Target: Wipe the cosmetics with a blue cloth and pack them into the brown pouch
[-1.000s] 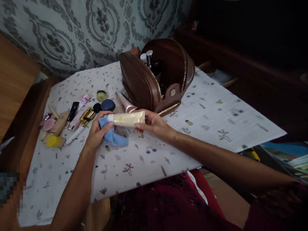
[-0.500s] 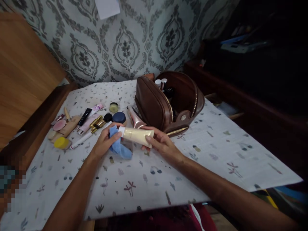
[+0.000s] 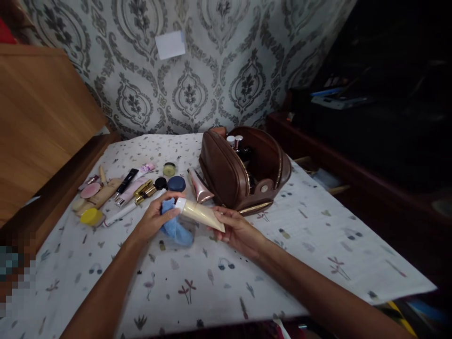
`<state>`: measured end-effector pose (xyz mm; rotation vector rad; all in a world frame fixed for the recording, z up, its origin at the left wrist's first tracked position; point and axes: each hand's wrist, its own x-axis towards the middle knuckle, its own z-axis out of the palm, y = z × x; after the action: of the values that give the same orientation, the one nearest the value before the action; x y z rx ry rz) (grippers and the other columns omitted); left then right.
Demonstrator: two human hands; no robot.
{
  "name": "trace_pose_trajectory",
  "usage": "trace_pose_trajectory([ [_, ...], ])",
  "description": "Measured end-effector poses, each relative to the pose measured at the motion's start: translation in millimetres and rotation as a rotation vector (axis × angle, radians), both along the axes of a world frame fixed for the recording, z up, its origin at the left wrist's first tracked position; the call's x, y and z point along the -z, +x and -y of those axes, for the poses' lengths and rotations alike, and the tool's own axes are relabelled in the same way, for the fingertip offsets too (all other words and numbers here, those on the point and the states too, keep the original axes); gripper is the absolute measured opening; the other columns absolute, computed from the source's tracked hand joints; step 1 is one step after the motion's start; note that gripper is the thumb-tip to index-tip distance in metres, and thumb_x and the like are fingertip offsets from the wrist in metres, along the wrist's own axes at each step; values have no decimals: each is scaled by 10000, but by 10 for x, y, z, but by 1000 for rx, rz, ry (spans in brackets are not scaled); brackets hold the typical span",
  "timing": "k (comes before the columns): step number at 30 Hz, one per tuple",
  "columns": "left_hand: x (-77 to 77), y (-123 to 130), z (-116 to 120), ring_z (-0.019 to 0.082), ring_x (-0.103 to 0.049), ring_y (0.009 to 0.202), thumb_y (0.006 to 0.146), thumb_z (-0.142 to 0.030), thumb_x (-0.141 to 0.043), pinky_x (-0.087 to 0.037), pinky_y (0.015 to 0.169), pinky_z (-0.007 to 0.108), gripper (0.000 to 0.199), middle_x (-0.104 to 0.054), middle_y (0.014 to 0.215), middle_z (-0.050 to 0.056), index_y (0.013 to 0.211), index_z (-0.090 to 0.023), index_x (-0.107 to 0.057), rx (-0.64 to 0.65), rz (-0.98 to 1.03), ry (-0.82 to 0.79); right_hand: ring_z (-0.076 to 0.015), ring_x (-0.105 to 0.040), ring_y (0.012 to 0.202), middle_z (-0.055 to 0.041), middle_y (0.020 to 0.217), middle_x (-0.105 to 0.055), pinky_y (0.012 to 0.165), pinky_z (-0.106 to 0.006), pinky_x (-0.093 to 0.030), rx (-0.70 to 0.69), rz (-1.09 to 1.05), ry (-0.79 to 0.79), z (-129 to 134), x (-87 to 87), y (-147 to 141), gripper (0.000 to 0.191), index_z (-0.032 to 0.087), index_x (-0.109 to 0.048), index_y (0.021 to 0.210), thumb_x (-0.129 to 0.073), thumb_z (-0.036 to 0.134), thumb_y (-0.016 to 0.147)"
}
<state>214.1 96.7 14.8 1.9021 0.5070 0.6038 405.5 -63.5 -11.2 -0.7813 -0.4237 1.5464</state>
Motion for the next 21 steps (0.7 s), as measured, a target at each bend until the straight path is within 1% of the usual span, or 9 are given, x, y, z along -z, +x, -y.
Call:
trace_pose_trajectory([
  [5, -69, -2, 25, 226, -604, 997, 805, -380, -693, -456, 880, 302, 341, -696, 1088, 48, 1101, -213, -711, -2, 25, 10, -91, -652, 548, -43, 667, -690, 390, -97, -406, -29, -165, -43, 23, -20, 4, 266, 112, -666, 855, -858, 228, 711],
  [7, -96, 2, 40, 240, -605, 1027, 789, -390, -706, -461, 898, 312, 342, -700, 1114, 59, 1075, -204, -724, -15, 35, 1, -72, -623, 516, -34, 668, -686, 374, -90, -389, -60, -201, -45, 33, -18, -5, 289, 114, -667, 862, -870, 231, 693],
  [9, -103, 19, 69, 228, -615, 981, 786, -411, -715, -481, 850, 300, 380, -703, 1082, 60, 1104, -202, -719, -42, 52, -42, -56, -595, 494, -27, 679, -688, 362, -84, -367, -85, -209, -35, 39, -14, -23, 326, 122, -664, 885, -880, 264, 687],
  [11, -79, 54, 122, 197, -622, 903, 786, -440, -729, -492, 783, 271, 441, -703, 1028, 46, 1165, -217, -695, -65, 114, -143, -57, -607, 521, -19, 686, -682, 369, -77, -363, -95, -196, -8, 39, -9, -51, 333, 133, -648, 889, -874, 291, 703],
  [13, -29, 105, 204, 180, -633, 861, 783, -492, -734, -503, 744, 257, 507, -706, 1013, 41, 1212, -232, -664, -69, 204, -305, -78, -645, 581, -13, 687, -675, 394, -83, -386, -103, -177, 18, 34, -3, -88, 333, 144, -625, 881, -867, 306, 718],
  [15, 28, 160, 304, 196, -655, 860, 774, -560, -725, -524, 729, 277, 572, -718, 1031, 62, 1233, -229, -643, -55, 257, -478, -95, -664, 609, -14, 683, -673, 423, -102, -418, -117, -168, 35, 27, 11, -126, 339, 147, -611, 875, -863, 320, 728],
  [17, 69, 206, 402, 219, -675, 845, 766, -602, -715, -543, 714, 310, 621, -731, 1019, 86, 1244, -215, -632, -39, 262, -598, -92, -647, 577, -16, 678, -675, 440, -121, -435, -137, -167, 49, 19, 28, -160, 345, 145, -612, 885, -853, 345, 742],
  [19, 82, 237, 477, 230, -687, 825, 762, -591, -725, -554, 708, 331, 621, -738, 995, 95, 1241, -208, -630, -21, 268, -635, -80, -617, 545, -16, 691, -676, 459, -133, -444, -141, -149, 63, 14, 41, -184, 362, 145, -620, 918, -834, 391, 761],
  [21, 69, 252, 522, 227, -690, 804, 757, -561, -744, -558, 702, 332, 593, -738, 978, 88, 1221, -207, -635, -15, 277, -618, -81, -613, 554, -12, 746, -675, 480, -151, -455, -122, -91, 72, 15, 43, -198, 421, 162, -623, 986, -802, 479, 774],
])
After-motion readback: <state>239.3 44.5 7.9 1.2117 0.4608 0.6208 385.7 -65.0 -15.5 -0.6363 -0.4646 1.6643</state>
